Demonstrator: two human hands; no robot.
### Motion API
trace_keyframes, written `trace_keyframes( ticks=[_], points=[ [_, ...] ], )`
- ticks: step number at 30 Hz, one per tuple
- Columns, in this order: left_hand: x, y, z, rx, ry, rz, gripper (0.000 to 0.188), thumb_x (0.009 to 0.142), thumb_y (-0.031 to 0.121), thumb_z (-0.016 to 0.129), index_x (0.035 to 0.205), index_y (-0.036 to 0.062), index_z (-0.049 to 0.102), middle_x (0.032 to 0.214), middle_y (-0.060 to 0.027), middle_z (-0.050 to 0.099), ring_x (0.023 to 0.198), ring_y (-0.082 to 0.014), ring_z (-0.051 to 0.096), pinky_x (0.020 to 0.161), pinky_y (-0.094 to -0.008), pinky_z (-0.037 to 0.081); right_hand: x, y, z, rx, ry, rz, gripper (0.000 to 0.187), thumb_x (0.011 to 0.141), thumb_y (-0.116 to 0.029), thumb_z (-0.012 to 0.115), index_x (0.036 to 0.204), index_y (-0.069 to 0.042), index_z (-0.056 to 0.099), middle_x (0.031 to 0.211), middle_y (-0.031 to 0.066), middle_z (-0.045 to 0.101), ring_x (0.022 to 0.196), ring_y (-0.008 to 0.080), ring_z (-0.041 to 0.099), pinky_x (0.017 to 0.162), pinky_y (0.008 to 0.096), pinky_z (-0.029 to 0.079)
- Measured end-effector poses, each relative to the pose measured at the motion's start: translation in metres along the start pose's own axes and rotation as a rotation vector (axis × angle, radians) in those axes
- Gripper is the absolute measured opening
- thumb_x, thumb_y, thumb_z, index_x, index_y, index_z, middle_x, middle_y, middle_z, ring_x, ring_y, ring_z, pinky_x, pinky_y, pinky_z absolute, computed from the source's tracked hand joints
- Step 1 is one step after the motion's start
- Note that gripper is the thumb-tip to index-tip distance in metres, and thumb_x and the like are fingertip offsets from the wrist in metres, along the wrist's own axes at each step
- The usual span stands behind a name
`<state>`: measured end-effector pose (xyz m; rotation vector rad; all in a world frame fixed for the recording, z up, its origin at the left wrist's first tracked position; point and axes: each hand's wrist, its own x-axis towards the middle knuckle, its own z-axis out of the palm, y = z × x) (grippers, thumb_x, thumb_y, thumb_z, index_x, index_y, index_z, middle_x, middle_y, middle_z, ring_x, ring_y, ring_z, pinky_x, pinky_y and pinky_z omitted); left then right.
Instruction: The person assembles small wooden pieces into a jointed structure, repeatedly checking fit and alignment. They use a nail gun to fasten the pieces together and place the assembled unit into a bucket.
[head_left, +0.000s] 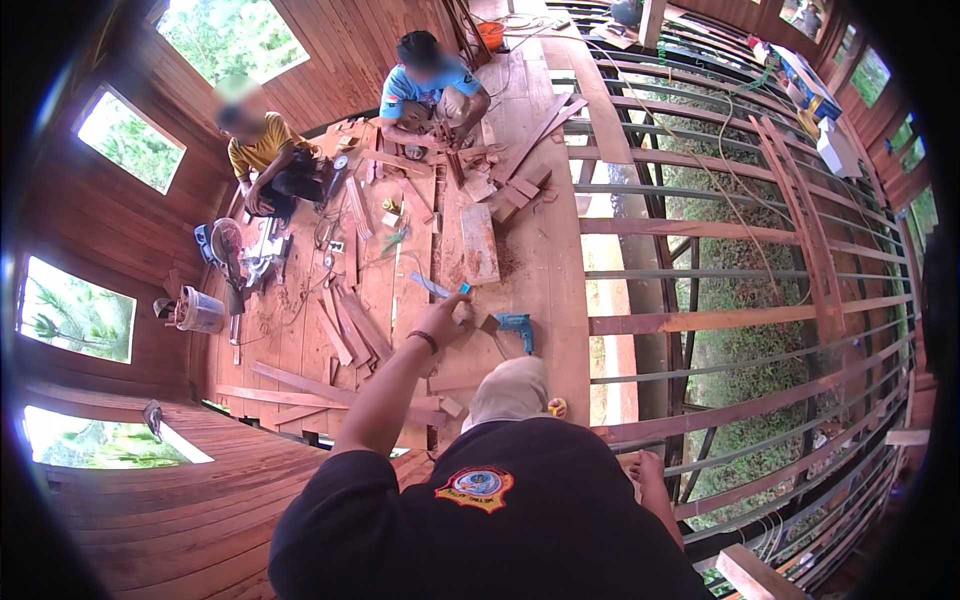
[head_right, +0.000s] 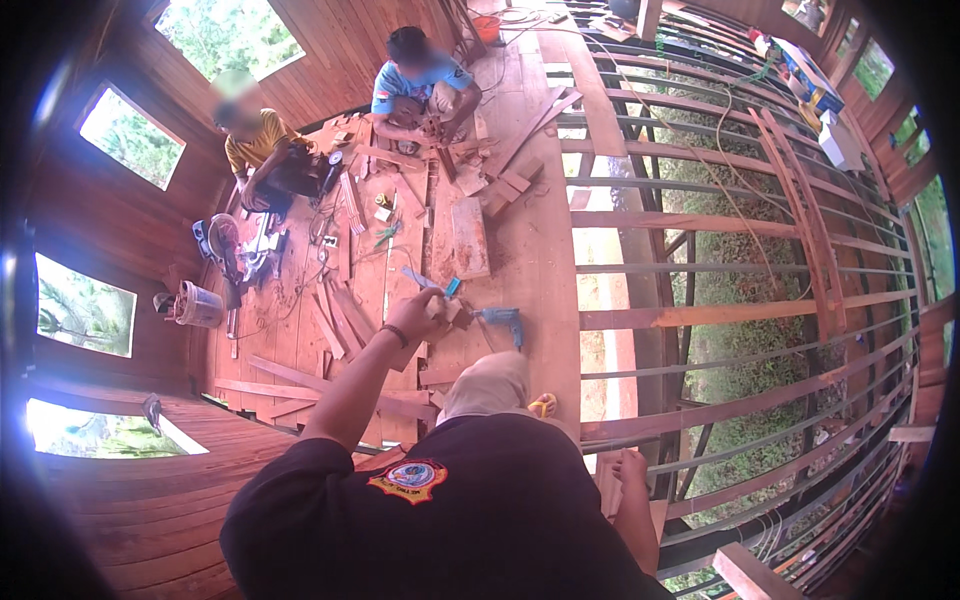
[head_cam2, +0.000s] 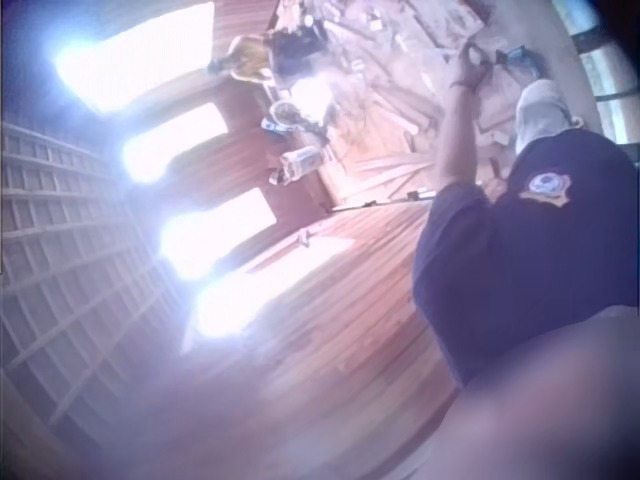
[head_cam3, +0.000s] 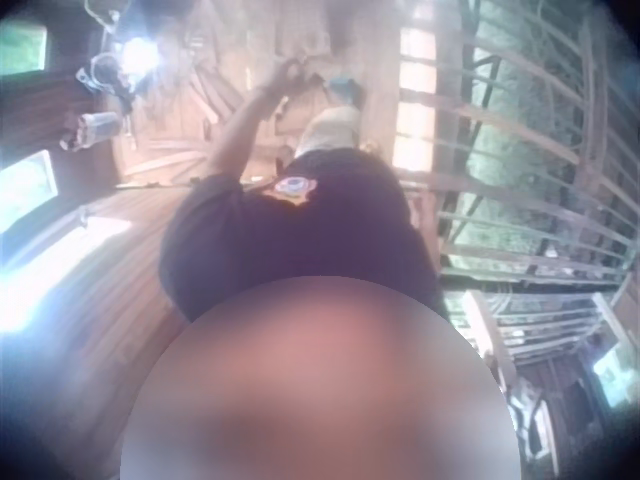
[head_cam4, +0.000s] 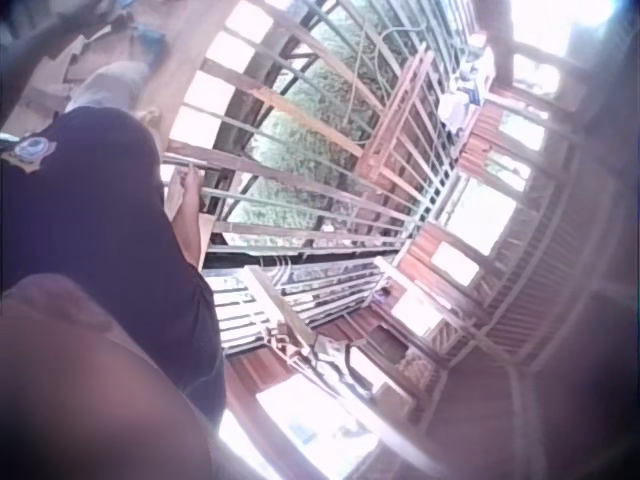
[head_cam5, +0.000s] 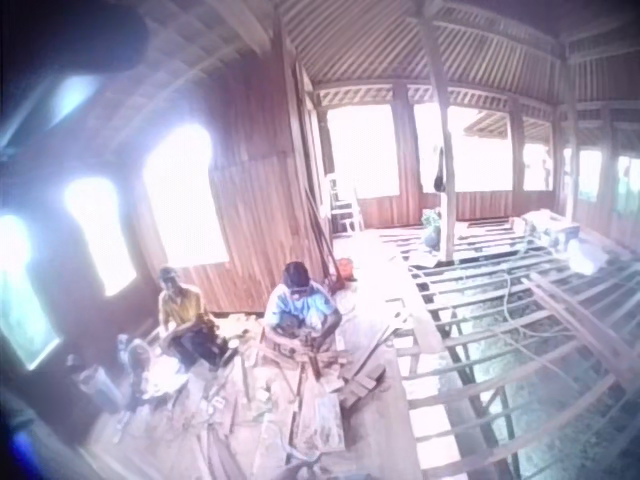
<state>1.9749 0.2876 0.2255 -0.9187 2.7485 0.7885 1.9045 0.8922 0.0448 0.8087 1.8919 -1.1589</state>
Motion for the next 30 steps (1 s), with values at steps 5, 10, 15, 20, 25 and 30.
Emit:
trace_keyframes(
  ticks=[5,10,15,20,25,30],
  points=[
    [0.033,-0.017,-0.01,-0.292,0.047,0.133,0.045,0.08,0.024,0.073,0.124,0.02,0.063,0.073,-0.0105,0.059,0.069,-0.0225,0.06,0.066,-0.0376,0.05,0.017,-0.037,0.002,-0.044,0.0,0.0,0.028,0.099,-0.025,0.059,0.117,-0.003,0.06,0.089,0.0087,0.062,0.066,0.0181,0.062,0.054,0.0309,0.053],
    [0.104,0.001,-0.033,-0.369,0.08,0.326,0.038,0.083,0.019,0.071,0.12,0.0185,0.065,0.07,-0.0091,0.056,0.066,-0.021,0.057,0.064,-0.038,0.047,0.036,-0.093,0.022,-0.091,-0.025,-0.054,0.028,0.098,-0.024,0.06,0.117,-0.002,0.061,0.089,0.0082,0.065,0.069,0.0176,0.065,0.053,0.0303,0.053],
    [0.214,0.024,-0.057,-0.406,0.137,0.623,0.031,0.086,0.014,0.069,0.117,0.0176,0.065,0.088,-0.0115,0.069,0.08,-0.0291,0.068,0.074,-0.0398,0.054,0.088,-0.201,0.069,-0.259,-0.09,-0.263,0.029,0.095,-0.021,0.064,0.115,-0.001,0.061,0.085,0.0075,0.065,0.062,0.0161,0.064,0.051,0.0304,0.052],
    [0.332,0.051,-0.112,-0.412,-0.051,0.61,0.033,0.086,0.012,0.07,0.119,0.0146,0.064,0.104,-0.0122,0.07,0.095,-0.0322,0.068,0.086,-0.0401,0.054,0.14,-0.37,0.175,-0.193,-0.216,-0.372,0.036,0.092,-0.02,0.069,0.12,0.002,0.061,0.086,0.0083,0.065,0.065,0.0156,0.065,0.053,0.0289,0.052],
    [0.436,0.075,-0.183,-0.359,-0.09,0.827,0.028,0.089,0.014,0.069,0.117,0.0139,0.067,0.103,-0.0094,0.073,0.098,-0.029,0.07,0.088,-0.0396,0.055,0.144,-0.543,0.289,-0.246,-0.278,-0.575,0.046,0.095,-0.019,0.067,0.132,0.005,0.054,0.094,0.0083,0.066,0.07,0.0132,0.065,0.058,0.0266,0.052],
    [0.516,0.086,-0.224,-0.194,-0.219,0.857,0.05,0.072,0.004,0.069,0.12,0.017,0.067,0.115,-0.0094,0.07,0.109,-0.0334,0.065,0.095,-0.0434,0.051,0.145,-0.61,0.332,-0.176,-0.279,-0.599,0.038,0.096,-0.021,0.065,0.126,0.002,0.059,0.093,0.009,0.067,0.07,0.0144,0.065,0.059,0.0258,0.053]
  ],
)
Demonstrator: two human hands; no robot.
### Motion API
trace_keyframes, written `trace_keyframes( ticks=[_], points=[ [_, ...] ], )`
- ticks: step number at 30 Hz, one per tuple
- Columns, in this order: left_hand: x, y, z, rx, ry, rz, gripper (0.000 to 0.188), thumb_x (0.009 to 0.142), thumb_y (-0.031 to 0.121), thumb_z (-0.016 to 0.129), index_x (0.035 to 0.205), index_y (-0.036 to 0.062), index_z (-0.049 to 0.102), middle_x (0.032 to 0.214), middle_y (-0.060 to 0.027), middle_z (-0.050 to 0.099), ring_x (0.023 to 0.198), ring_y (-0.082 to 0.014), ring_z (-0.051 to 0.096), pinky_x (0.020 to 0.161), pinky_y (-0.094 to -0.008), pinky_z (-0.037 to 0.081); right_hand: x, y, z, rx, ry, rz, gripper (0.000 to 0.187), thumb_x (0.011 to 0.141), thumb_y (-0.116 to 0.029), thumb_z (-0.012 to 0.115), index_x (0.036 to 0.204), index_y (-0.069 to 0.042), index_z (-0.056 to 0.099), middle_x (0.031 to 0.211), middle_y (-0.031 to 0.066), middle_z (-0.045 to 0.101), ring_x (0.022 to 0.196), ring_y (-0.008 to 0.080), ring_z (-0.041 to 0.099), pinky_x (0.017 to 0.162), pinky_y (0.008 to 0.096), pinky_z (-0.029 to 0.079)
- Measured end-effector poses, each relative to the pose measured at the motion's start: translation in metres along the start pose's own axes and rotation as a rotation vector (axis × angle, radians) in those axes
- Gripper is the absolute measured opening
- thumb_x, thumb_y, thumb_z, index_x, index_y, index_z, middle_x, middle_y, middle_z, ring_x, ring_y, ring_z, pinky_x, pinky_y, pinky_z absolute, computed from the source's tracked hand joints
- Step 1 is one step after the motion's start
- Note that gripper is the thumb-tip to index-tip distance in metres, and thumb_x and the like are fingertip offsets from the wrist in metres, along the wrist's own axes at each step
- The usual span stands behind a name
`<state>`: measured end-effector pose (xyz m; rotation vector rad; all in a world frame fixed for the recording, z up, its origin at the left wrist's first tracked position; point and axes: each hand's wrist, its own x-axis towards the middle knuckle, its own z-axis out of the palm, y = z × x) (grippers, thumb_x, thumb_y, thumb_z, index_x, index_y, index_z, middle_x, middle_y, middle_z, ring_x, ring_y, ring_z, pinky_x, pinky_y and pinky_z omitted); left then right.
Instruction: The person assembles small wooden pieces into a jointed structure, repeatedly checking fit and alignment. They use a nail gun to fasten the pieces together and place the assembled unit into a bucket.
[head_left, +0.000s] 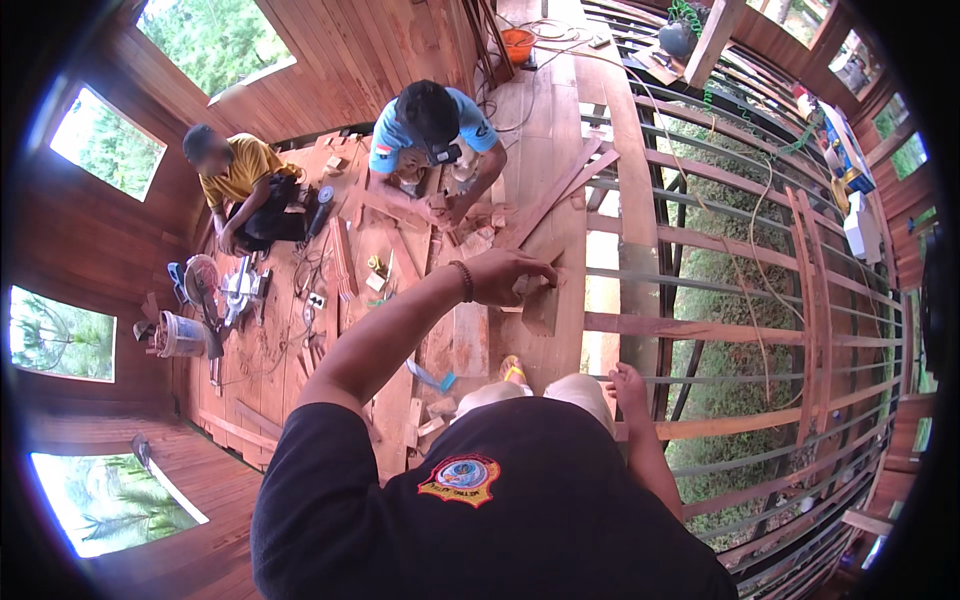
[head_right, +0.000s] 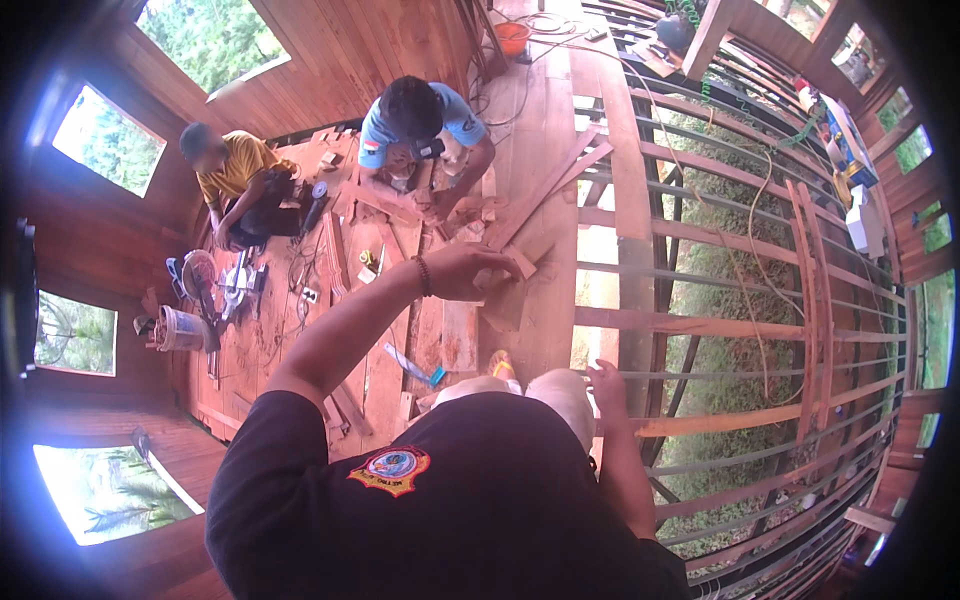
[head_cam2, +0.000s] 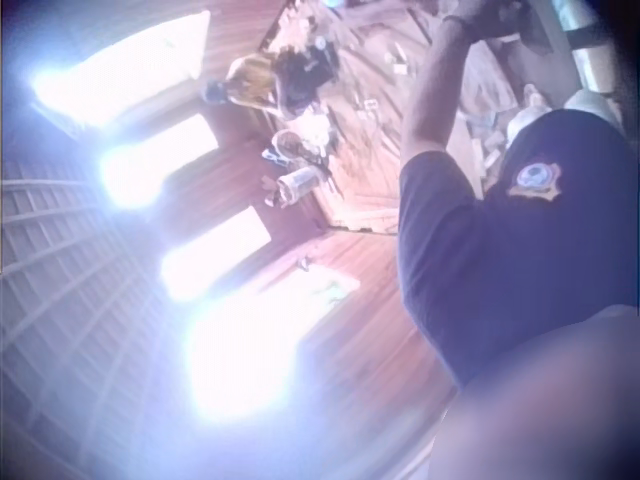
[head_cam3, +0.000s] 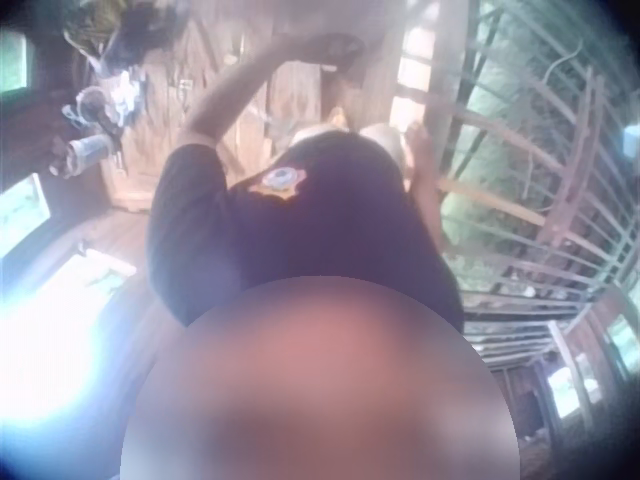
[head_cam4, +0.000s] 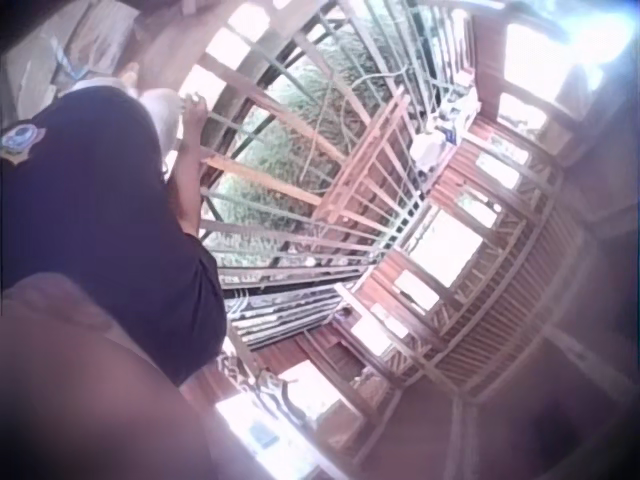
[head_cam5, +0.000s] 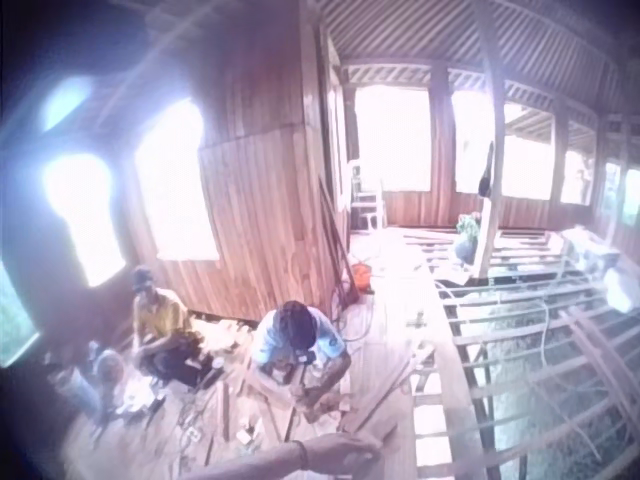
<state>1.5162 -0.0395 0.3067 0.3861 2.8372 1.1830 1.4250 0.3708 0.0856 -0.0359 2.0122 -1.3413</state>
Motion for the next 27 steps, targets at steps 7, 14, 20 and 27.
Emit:
trace_keyframes(
  ticks=[7,14,20,27],
  points=[
    [0.05,-0.088,-0.038,0.189,0.031,-0.036,0.055,0.073,0.006,0.066,0.125,0.021,0.066,0.106,-0.0139,0.07,0.096,-0.0349,0.067,0.086,-0.0444,0.053,0.035,0.046,-0.046,-0.222,0.033,0.304,0.016,0.093,-0.02,0.061,0.092,-0.005,0.061,0.074,0.0019,0.059,0.061,0.016,0.059,0.051,0.0326,0.048],
    [0.101,-0.147,-0.072,-0.002,0.142,-0.046,0.03,0.088,0.019,0.068,0.117,0.0162,0.068,0.103,-0.0201,0.068,0.096,-0.0397,0.065,0.083,-0.0459,0.053,0.171,-0.018,-0.036,-0.16,-0.008,0.249,0.011,0.094,-0.012,0.058,0.102,-0.006,0.062,0.083,0.0064,0.062,0.062,0.0192,0.061,0.05,0.0345,0.051],
    [0.164,-0.198,-0.113,0.038,-0.012,-0.188,0.057,0.078,0.019,0.071,0.134,0.0189,0.058,0.109,-0.0189,0.07,0.102,-0.0393,0.066,0.087,-0.0458,0.052,0.271,-0.081,-0.039,-0.138,-0.056,0.153,0.017,0.095,-0.006,0.055,0.111,-0.007,0.062,0.091,0.0103,0.065,0.064,0.0219,0.062,0.049,0.0362,0.053],
    [0.22,-0.203,-0.128,-0.122,0.028,-0.321,0.056,0.081,0.024,0.072,0.135,0.0176,0.057,0.115,-0.0174,0.069,0.106,-0.0376,0.067,0.093,-0.0427,0.052,0.355,-0.072,-0.072,0.013,0.029,-0.304,0.024,0.093,-0.008,0.058,0.116,-0.007,0.065,0.091,0.0079,0.067,0.071,0.019,0.064,0.057,0.033,0.057]
  ],
)
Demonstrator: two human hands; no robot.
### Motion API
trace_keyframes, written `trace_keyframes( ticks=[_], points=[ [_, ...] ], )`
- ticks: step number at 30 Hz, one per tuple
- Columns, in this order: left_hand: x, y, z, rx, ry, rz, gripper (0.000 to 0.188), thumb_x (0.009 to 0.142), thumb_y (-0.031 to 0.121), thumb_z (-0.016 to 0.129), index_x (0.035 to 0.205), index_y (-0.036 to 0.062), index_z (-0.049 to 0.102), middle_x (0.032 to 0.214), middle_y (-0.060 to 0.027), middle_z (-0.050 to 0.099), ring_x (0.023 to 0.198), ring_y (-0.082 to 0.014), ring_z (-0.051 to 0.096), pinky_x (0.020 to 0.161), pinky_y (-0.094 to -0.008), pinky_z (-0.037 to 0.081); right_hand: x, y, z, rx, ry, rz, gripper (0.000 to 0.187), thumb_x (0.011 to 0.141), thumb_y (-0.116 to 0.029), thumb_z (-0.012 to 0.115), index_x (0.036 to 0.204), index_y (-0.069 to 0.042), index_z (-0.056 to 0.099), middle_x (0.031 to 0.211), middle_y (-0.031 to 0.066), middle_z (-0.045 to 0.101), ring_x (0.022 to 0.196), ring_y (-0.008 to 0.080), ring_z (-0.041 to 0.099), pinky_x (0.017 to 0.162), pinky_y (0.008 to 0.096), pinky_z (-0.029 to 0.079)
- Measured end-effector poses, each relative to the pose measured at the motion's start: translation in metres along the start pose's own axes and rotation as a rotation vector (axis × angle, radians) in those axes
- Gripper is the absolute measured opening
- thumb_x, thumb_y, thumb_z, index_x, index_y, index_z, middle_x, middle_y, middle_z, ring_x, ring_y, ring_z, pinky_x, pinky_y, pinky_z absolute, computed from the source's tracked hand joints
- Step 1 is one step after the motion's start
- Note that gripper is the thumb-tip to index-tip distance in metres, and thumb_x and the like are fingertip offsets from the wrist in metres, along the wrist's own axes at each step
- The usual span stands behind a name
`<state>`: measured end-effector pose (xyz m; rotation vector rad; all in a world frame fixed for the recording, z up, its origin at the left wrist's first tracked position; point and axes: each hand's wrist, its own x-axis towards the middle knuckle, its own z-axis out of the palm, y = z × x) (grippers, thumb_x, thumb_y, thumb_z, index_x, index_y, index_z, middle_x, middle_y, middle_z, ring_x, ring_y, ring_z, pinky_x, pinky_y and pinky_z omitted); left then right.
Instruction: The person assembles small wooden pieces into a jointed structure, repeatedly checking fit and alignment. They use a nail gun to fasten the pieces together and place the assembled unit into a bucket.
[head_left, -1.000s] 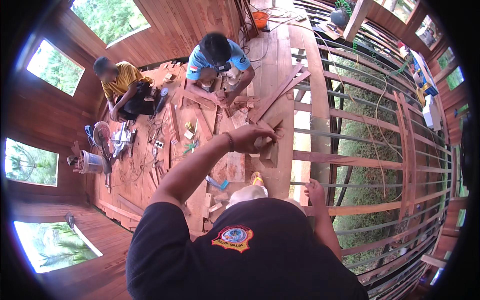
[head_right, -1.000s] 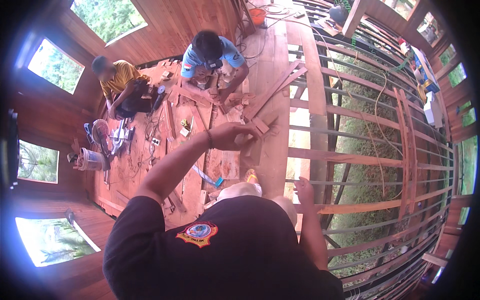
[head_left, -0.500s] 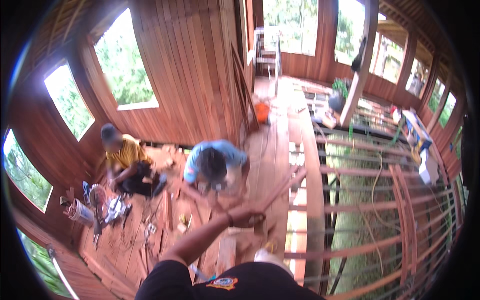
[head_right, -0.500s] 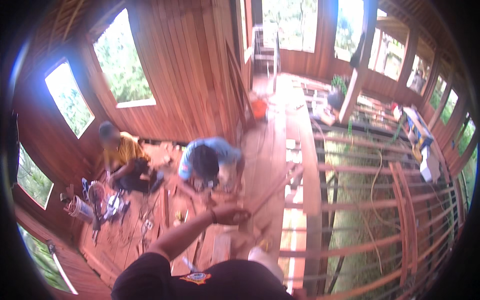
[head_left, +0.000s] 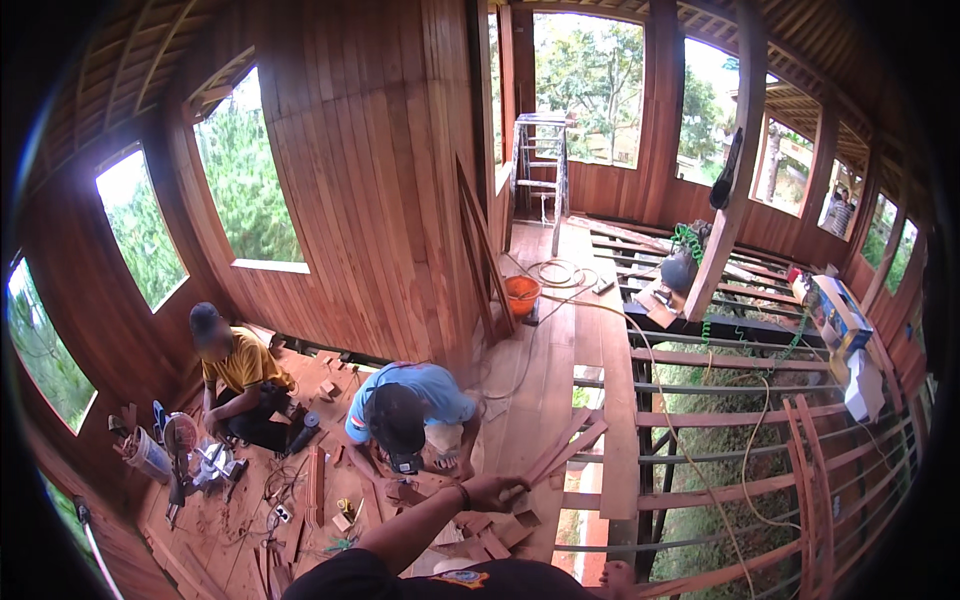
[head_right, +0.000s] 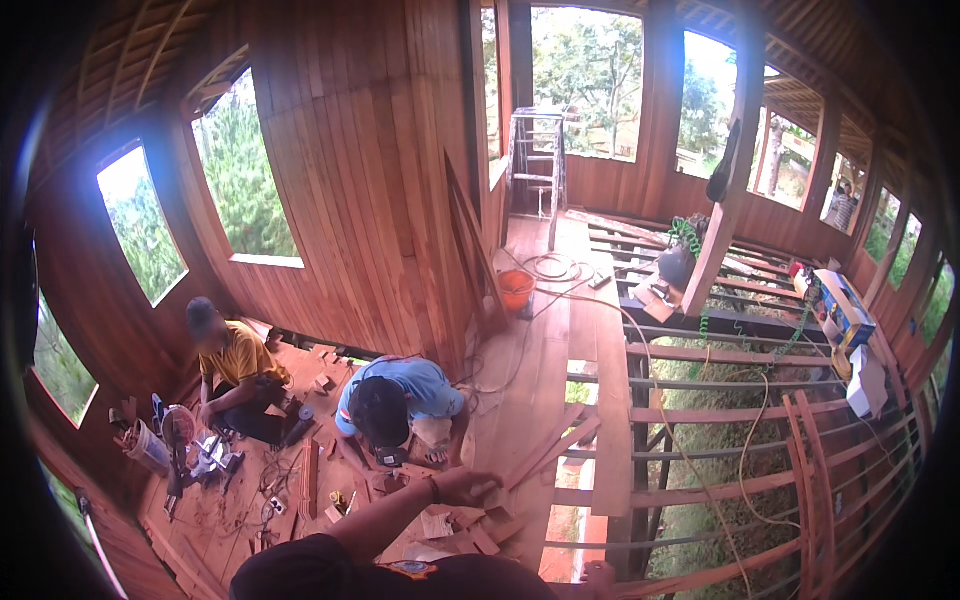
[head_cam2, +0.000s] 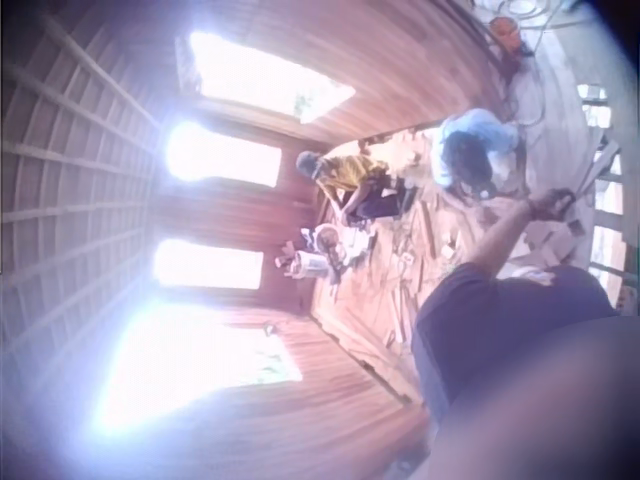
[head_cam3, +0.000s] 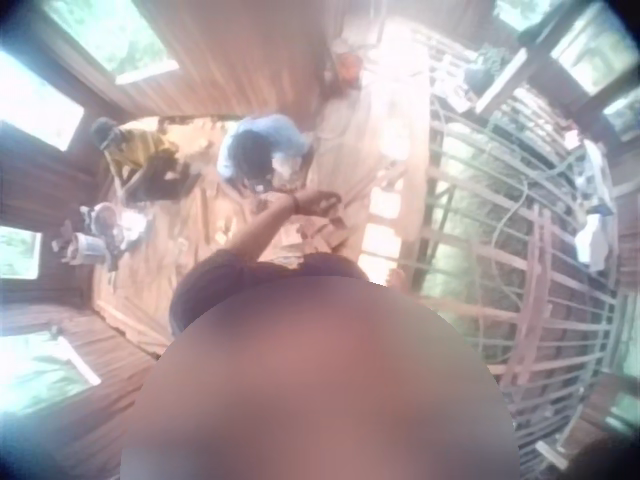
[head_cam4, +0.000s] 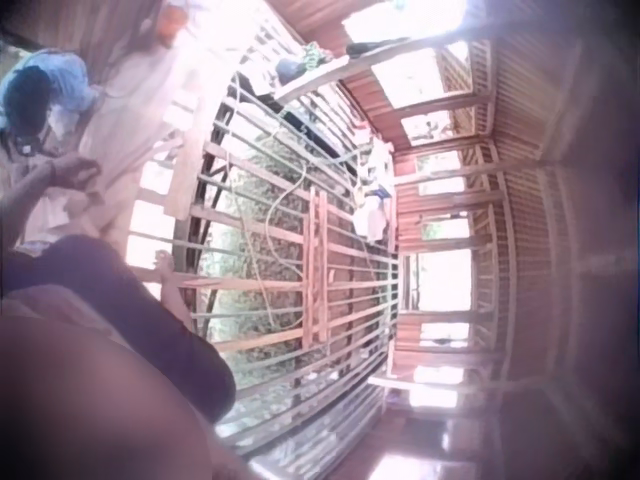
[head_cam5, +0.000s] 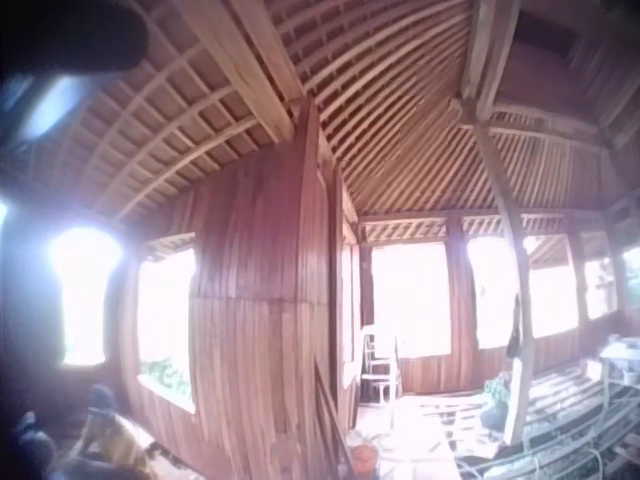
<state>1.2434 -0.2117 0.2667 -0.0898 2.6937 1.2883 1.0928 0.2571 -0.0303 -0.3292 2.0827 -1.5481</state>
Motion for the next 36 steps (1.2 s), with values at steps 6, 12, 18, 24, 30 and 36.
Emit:
trace_keyframes(
  ticks=[6,12,18,24,30,36],
  points=[
    [0.025,0.002,-0.029,0.063,0.07,0.014,0.054,0.083,0.029,0.072,0.133,0.0161,0.057,0.114,-0.0151,0.07,0.106,-0.0351,0.068,0.092,-0.0425,0.051,0.004,0.032,-0.029,-0.944,-0.304,0.231,0.034,0.081,-0.032,0.074,0.108,-0.012,0.068,0.1,0.0105,0.068,0.094,0.0309,0.067,0.082,0.0479,0.055],
    [0.068,-0.022,-0.078,0.083,0.431,-0.352,0.056,0.068,0.034,0.076,0.121,0.0184,0.065,0.1,-0.0178,0.073,0.092,-0.0366,0.071,0.081,-0.043,0.057,-0.05,-0.004,-0.034,-0.135,0.029,0.65,0.025,0.092,-0.03,0.062,0.097,-0.007,0.069,0.072,0.0065,0.063,0.065,0.0217,0.066,0.054,0.039,0.05],
    [0.113,-0.038,-0.126,0.2,0.409,-0.523,0.066,0.067,0.036,0.074,0.131,0.0221,0.061,0.108,-0.0179,0.073,0.103,-0.0379,0.069,0.091,-0.0455,0.055,-0.031,0.038,-0.036,-0.743,-0.106,0.109,0.03,0.094,-0.032,0.057,0.09,-0.006,0.07,0.068,0.0083,0.062,0.063,0.02,0.066,0.051,0.0361,0.05],
    [0.176,-0.106,-0.16,0.173,0.408,-0.563,0.069,0.067,0.035,0.075,0.133,0.0211,0.06,0.118,-0.0161,0.071,0.112,-0.0358,0.066,0.097,-0.0432,0.052,0.046,0.023,-0.017,-0.389,0.046,0.486,0.026,0.095,-0.028,0.058,0.096,-0.004,0.067,0.072,0.0087,0.062,0.062,0.0202,0.065,0.051,0.034,0.05],
    [0.268,-0.203,-0.241,0.112,0.456,-0.52,0.068,0.066,0.038,0.077,0.128,0.0168,0.063,0.112,-0.016,0.073,0.107,-0.0348,0.069,0.091,-0.0404,0.055,0.231,-0.117,0.075,-0.015,0.214,0.738,0.026,0.095,-0.022,0.062,0.11,-0.001,0.06,0.083,0.0101,0.064,0.057,0.0214,0.062,0.048,0.0321,0.051],
    [0.342,-0.261,-0.349,0.074,0.395,-0.277,0.066,0.068,0.042,0.081,0.128,0.022,0.063,0.108,-0.0105,0.072,0.105,-0.0283,0.068,0.094,-0.0396,0.053,0.439,-0.241,0.189,-0.024,-0.083,0.622,0.034,0.091,-0.016,0.069,0.12,0.0,0.062,0.097,0.011,0.072,0.086,0.0179,0.069,0.068,0.0301,0.055]
  ],
)
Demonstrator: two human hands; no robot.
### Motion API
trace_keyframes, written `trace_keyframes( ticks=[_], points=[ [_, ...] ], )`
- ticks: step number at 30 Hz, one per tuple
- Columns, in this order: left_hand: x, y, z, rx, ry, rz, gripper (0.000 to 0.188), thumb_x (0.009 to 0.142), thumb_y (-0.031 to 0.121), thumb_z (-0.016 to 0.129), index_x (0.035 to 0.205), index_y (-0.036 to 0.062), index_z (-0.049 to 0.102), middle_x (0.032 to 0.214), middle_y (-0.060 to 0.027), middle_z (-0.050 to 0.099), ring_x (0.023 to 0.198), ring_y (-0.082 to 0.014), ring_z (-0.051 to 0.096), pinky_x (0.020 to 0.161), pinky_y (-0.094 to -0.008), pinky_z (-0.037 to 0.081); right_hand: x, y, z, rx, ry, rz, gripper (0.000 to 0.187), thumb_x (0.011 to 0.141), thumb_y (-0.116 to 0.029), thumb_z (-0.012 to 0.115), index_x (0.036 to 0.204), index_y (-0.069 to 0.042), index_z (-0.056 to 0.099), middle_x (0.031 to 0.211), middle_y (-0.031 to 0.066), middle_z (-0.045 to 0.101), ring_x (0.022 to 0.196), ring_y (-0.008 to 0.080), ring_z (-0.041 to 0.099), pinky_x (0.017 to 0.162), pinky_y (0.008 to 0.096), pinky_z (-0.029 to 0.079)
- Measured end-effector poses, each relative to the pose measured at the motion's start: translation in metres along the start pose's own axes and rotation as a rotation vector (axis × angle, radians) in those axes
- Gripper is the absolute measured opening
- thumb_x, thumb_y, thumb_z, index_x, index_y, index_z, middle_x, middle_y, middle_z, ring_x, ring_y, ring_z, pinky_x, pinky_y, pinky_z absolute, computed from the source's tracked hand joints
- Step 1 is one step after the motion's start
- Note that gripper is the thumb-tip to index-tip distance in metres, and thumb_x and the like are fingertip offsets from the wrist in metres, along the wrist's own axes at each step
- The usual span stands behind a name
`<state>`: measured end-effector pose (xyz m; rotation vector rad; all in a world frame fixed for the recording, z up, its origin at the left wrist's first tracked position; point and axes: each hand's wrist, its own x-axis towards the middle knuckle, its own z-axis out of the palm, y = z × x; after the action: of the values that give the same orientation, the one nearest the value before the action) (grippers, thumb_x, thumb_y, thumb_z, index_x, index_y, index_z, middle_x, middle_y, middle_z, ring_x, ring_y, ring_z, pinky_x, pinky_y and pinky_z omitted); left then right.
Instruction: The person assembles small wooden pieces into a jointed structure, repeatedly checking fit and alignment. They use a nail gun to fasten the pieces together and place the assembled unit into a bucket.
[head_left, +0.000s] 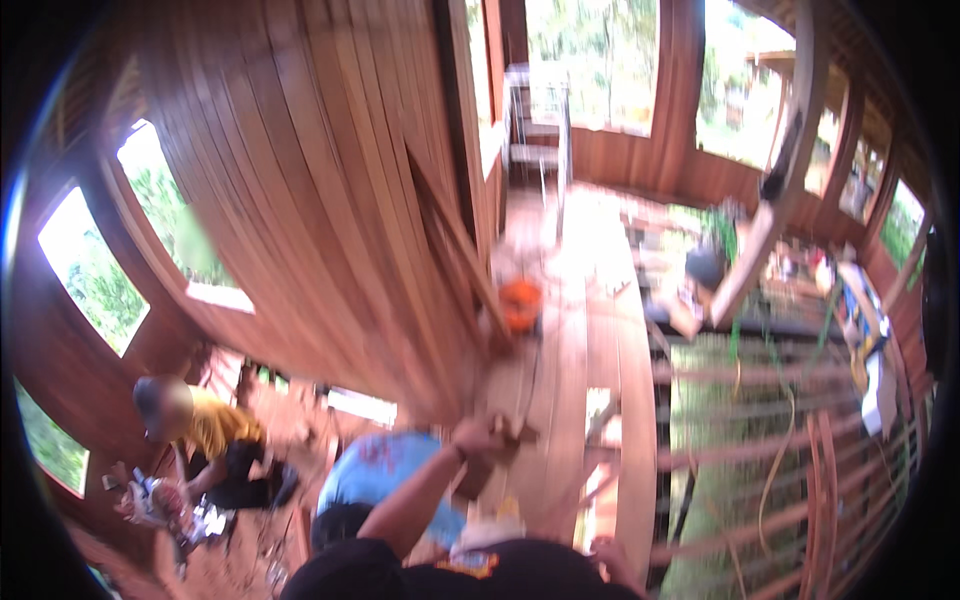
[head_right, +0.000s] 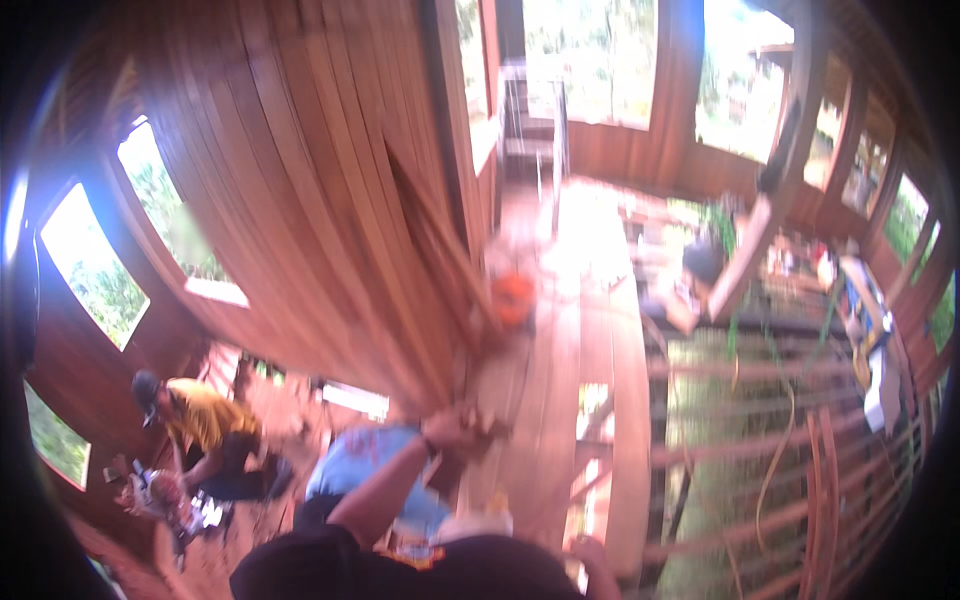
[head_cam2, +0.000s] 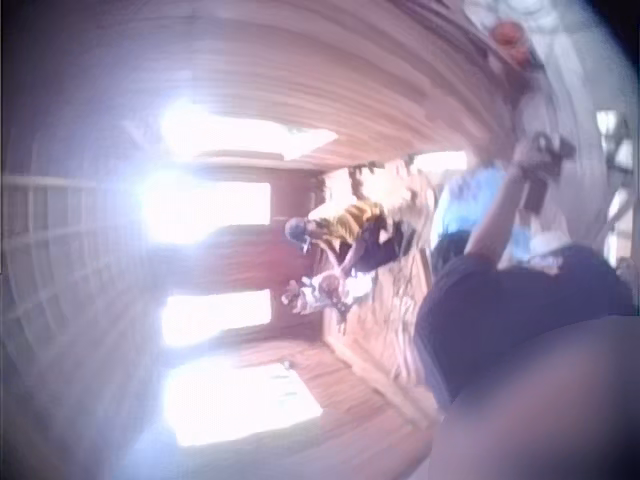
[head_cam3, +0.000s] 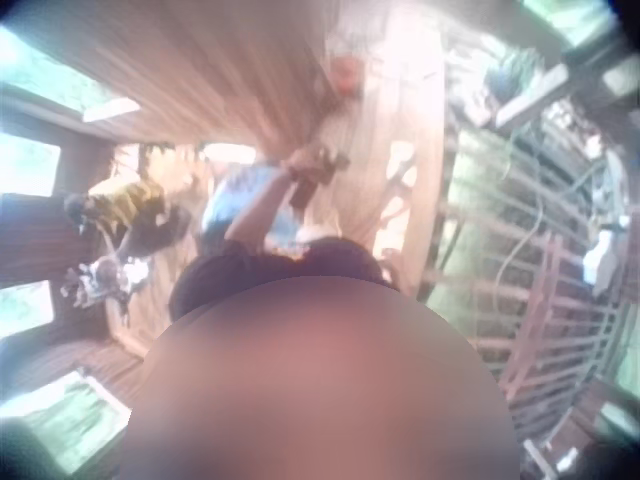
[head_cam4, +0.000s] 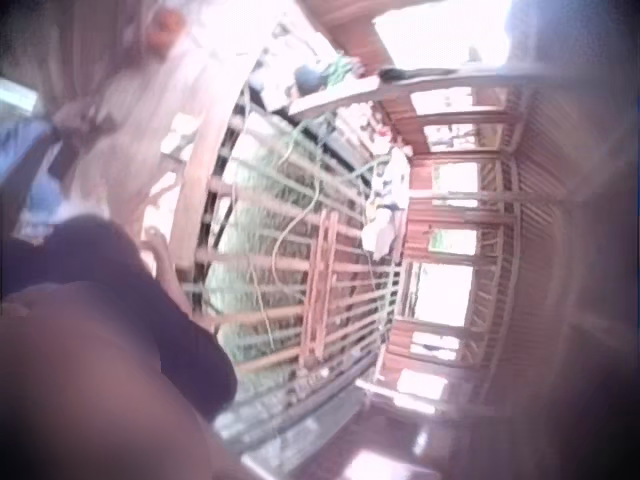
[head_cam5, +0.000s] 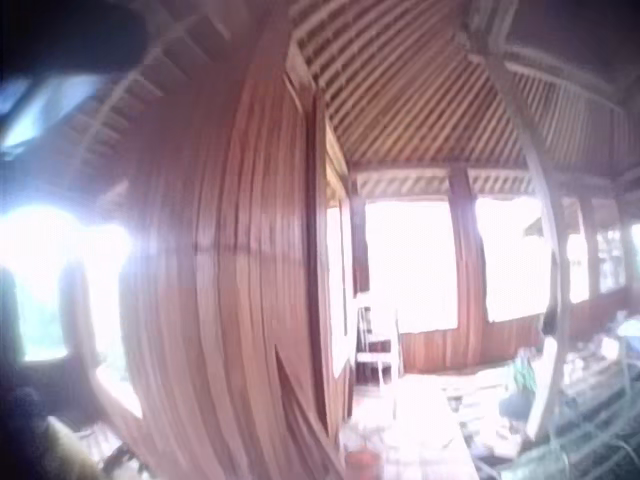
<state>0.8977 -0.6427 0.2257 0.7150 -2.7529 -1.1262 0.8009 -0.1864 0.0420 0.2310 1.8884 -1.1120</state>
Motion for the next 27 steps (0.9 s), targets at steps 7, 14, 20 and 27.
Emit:
trace_keyframes(
  ticks=[7,14,20,27],
  points=[
    [0.071,0.037,-0.048,-0.746,-0.498,0.119,0.065,0.082,0.013,0.076,0.141,0.0146,0.05,0.124,-0.0079,0.064,0.111,-0.0153,0.06,0.096,-0.033,0.051,0.012,-0.243,0.081,0.081,-0.424,-0.691,0.096,0.085,-0.012,0.081,0.159,-0.015,0.02,0.12,0.0144,0.06,0.101,0.0201,0.063,0.083,0.0358,0.056],
    [0.148,0.06,-0.08,-0.719,-0.521,0.355,0.064,0.086,0.007,0.072,0.144,0.0111,0.044,0.131,-0.0081,0.056,0.117,-0.0178,0.058,0.1,-0.0342,0.049,-0.005,-0.39,0.128,0.294,-0.524,-1.025,0.075,0.087,-0.006,0.078,0.148,-0.002,0.035,0.136,0.0199,0.052,0.125,0.0268,0.056,0.099,0.0363,0.052],
    [0.244,0.069,-0.096,-0.745,-0.471,0.372,0.068,0.082,0.009,0.077,0.144,0.0121,0.047,0.131,-0.0058,0.057,0.123,-0.0178,0.053,0.105,-0.0362,0.045,0.041,-0.475,0.114,0.104,-0.273,-1.232,0.069,0.087,0.004,0.072,0.146,-0.004,0.04,0.133,0.0138,0.055,0.123,0.0246,0.057,0.103,0.0352,0.05],
    [0.379,0.1,-0.132,-0.819,-0.539,0.382,0.068,0.08,0.01,0.08,0.141,0.0112,0.051,0.127,-0.0047,0.058,0.119,-0.0181,0.057,0.099,-0.0334,0.05,0.087,-0.585,0.089,0.266,-0.232,-1.172,0.068,0.087,-0.008,0.078,0.145,-0.002,0.043,0.131,0.0143,0.058,0.122,0.0244,0.059,0.104,0.0358,0.05]
  ],
)
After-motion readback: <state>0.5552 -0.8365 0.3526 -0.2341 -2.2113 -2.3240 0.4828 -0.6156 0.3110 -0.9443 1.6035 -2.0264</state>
